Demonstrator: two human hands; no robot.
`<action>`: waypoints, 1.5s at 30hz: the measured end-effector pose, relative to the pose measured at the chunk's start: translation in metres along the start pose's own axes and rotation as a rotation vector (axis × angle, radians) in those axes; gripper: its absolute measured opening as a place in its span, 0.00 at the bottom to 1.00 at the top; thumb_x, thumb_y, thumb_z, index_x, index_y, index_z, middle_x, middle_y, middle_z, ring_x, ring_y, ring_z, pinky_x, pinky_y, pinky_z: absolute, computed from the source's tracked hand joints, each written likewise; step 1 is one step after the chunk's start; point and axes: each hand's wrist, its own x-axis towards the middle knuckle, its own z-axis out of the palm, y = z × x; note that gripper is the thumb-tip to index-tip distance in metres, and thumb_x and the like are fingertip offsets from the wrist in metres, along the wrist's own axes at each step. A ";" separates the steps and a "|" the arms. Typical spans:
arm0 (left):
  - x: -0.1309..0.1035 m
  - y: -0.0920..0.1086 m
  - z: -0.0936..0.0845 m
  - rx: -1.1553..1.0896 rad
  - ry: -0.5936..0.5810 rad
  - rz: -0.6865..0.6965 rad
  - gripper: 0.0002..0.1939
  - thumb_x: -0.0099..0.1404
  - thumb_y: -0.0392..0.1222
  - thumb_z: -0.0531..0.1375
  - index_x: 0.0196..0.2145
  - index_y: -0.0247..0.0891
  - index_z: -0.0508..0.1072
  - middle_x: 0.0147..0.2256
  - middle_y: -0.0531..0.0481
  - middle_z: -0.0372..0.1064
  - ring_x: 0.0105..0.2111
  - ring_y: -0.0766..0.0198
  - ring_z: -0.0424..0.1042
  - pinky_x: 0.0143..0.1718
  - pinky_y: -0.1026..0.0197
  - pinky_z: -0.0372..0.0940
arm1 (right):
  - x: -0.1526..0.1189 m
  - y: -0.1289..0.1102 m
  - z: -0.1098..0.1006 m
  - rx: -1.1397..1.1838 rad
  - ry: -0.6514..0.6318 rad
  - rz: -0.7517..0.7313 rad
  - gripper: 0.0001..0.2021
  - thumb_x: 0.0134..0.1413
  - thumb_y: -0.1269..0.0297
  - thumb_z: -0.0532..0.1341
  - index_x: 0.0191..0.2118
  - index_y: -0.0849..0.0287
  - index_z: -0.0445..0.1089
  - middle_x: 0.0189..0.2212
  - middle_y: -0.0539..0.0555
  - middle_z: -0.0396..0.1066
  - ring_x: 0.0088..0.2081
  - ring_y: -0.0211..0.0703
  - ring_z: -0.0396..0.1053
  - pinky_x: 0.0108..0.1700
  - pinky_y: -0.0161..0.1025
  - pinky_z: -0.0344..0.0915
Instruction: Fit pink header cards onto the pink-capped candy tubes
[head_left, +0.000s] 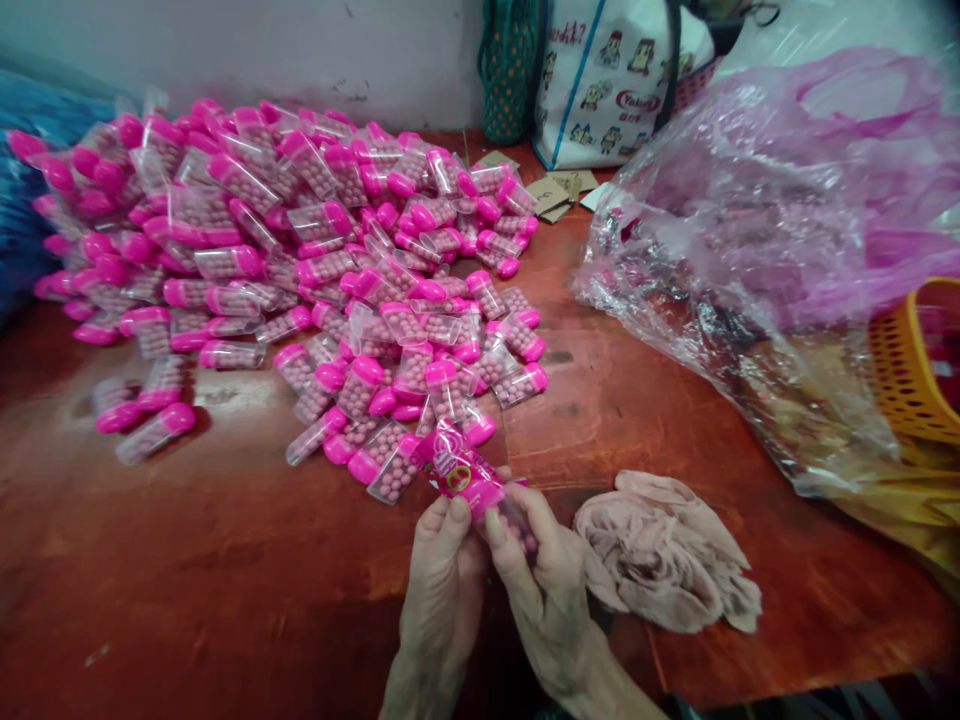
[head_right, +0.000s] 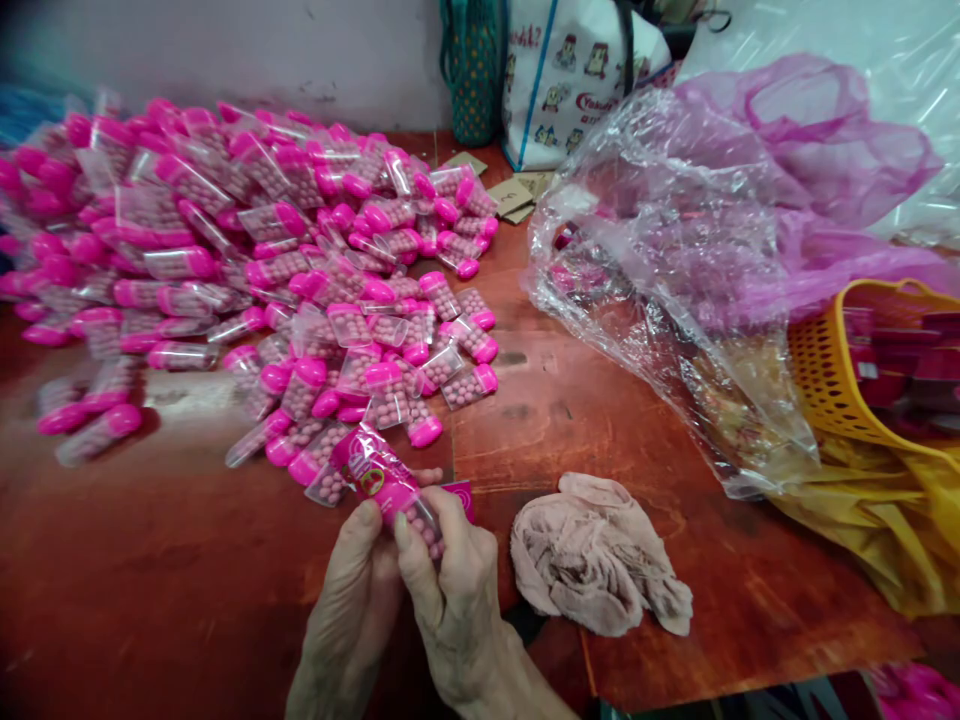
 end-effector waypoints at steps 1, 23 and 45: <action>0.001 0.001 0.000 0.015 -0.025 -0.018 0.18 0.51 0.47 0.65 0.37 0.34 0.77 0.36 0.43 0.75 0.36 0.55 0.73 0.39 0.55 0.68 | 0.001 -0.001 0.000 0.022 -0.018 0.031 0.07 0.60 0.66 0.54 0.42 0.55 0.65 0.24 0.44 0.68 0.23 0.32 0.65 0.27 0.27 0.61; 0.011 0.015 -0.005 0.106 0.011 0.136 0.07 0.51 0.40 0.65 0.27 0.32 0.77 0.26 0.45 0.75 0.28 0.60 0.73 0.34 0.59 0.68 | 0.004 -0.006 0.000 0.129 -0.167 0.256 0.10 0.59 0.59 0.55 0.40 0.58 0.67 0.24 0.47 0.67 0.23 0.33 0.63 0.24 0.28 0.60; -0.009 0.006 -0.005 0.235 -0.208 -0.070 0.08 0.52 0.41 0.65 0.28 0.33 0.75 0.16 0.51 0.68 0.13 0.65 0.66 0.14 0.64 0.63 | 0.012 0.004 -0.006 0.552 -0.229 0.618 0.08 0.36 0.70 0.64 0.14 0.63 0.67 0.07 0.44 0.62 0.08 0.26 0.54 0.10 0.24 0.50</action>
